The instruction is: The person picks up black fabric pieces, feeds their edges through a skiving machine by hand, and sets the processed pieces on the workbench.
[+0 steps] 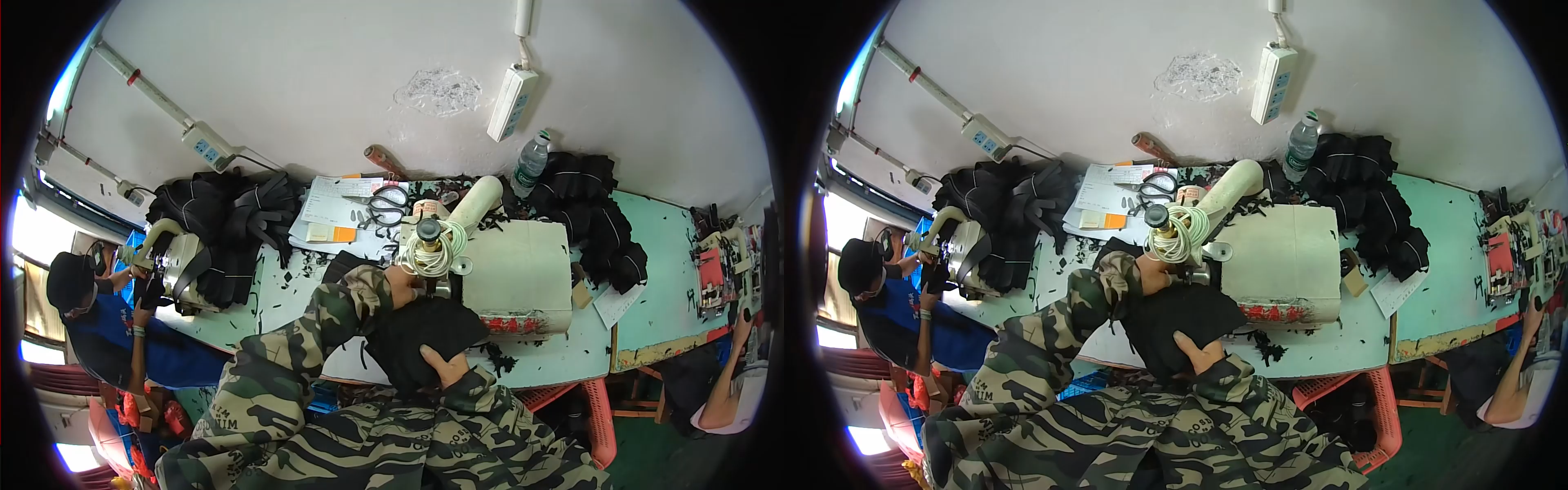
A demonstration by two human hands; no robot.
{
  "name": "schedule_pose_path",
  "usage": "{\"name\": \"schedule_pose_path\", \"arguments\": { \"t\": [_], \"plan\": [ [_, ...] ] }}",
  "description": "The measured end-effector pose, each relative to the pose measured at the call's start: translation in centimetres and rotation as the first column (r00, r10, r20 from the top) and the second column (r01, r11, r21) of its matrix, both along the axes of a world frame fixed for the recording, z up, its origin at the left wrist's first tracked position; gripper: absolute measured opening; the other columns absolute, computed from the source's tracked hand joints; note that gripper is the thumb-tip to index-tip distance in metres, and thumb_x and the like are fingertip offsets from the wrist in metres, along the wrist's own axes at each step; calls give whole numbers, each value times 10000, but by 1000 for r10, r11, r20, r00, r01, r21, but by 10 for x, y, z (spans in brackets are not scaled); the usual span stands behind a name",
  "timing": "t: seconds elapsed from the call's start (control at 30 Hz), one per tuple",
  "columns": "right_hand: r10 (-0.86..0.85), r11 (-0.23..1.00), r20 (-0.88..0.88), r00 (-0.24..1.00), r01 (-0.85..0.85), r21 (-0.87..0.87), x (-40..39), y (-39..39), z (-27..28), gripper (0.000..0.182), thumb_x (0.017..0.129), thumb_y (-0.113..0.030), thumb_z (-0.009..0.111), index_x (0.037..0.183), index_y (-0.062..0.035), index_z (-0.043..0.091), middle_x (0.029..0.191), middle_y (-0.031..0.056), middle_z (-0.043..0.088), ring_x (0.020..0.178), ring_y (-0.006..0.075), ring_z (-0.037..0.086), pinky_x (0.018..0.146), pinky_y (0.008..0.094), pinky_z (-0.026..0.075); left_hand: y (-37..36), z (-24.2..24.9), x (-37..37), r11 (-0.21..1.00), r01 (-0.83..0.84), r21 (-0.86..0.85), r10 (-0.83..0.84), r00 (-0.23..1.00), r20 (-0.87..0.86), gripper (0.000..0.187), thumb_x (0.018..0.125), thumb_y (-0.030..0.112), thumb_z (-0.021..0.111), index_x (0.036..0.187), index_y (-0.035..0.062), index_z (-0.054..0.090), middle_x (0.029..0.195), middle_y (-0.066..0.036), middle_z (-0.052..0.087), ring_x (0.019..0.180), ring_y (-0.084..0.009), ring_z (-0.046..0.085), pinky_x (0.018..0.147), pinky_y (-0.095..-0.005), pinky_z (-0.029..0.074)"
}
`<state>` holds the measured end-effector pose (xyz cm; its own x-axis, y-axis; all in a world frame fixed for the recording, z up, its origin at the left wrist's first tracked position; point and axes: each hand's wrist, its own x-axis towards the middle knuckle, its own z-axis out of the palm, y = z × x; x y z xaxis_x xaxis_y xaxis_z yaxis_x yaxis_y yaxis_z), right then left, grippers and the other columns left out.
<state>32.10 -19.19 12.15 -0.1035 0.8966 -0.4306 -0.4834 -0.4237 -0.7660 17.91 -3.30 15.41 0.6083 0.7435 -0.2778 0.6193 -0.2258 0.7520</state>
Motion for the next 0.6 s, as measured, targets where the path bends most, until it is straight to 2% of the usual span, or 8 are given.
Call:
{"name": "schedule_pose_path", "arguments": {
  "t": [0.1,0.13,0.17,0.23,0.33,0.47,0.57,0.6],
  "plan": [
    [-12,999,-92,996,9,-32,2,-1,-12,449,794,-193,640,1139,46,481,1076,148,565,938,222,571,816,311,466,17,-31,-27,958,257,-126,-236,959,160,313,763,49,561,1076,49,544,916,-142,628,887,-230,595,804,-319,447],
    [-26,1000,-51,998,26,10,2,-1,-17,450,793,-190,641,1140,46,479,1076,148,565,939,222,570,817,310,465,13,-42,-40,922,215,-322,-97,934,344,247,788,96,553,1025,32,582,885,-130,625,901,-187,576,824,-292,427],
    [-39,998,-11,999,40,52,1,-2,-20,452,793,-188,642,1142,47,477,1076,149,564,940,222,570,819,309,464,6,-20,-41,879,134,-458,8,956,294,185,806,60,521,960,11,612,932,-111,617,898,-141,547,831,-295,418],
    [-31,991,100,994,17,135,0,-3,-22,453,790,-183,645,1140,49,476,1076,149,564,943,224,569,823,308,462,5,-16,-34,949,0,-315,-41,992,-122,185,795,104,548,935,14,629,889,-124,631,839,-187,584,778,-311,447],
    [-13,979,214,977,-31,201,2,-2,-20,444,786,-162,647,1137,49,477,1075,144,562,953,221,561,833,309,455,-3,-1,-9,999,6,-45,-22,930,-366,216,766,152,581,931,24,636,836,-171,637,837,-282,614,769,-333,464],
    [4,991,51,999,-10,130,0,-4,-27,436,781,-130,644,1142,46,474,1069,131,559,961,212,551,839,313,447,6,-31,-9,997,47,65,-38,991,-127,237,761,166,561,948,45,643,869,-182,633,852,-307,605,777,-352,460],
    [21,998,1,1000,-21,67,2,-2,-22,451,782,-137,644,1153,47,465,1070,130,559,962,216,551,839,315,448,20,-48,-33,986,149,-76,-141,985,99,235,763,168,544,950,69,649,856,-164,637,842,-296,609,782,-345,457],
    [41,998,3,999,-41,45,3,-2,-18,458,783,-140,643,1159,46,460,1072,131,559,964,218,551,840,317,448,13,-24,-28,985,88,-146,-93,995,-28,238,761,162,534,944,60,646,848,-157,638,842,-288,610,774,-342,459]
  ]
}}
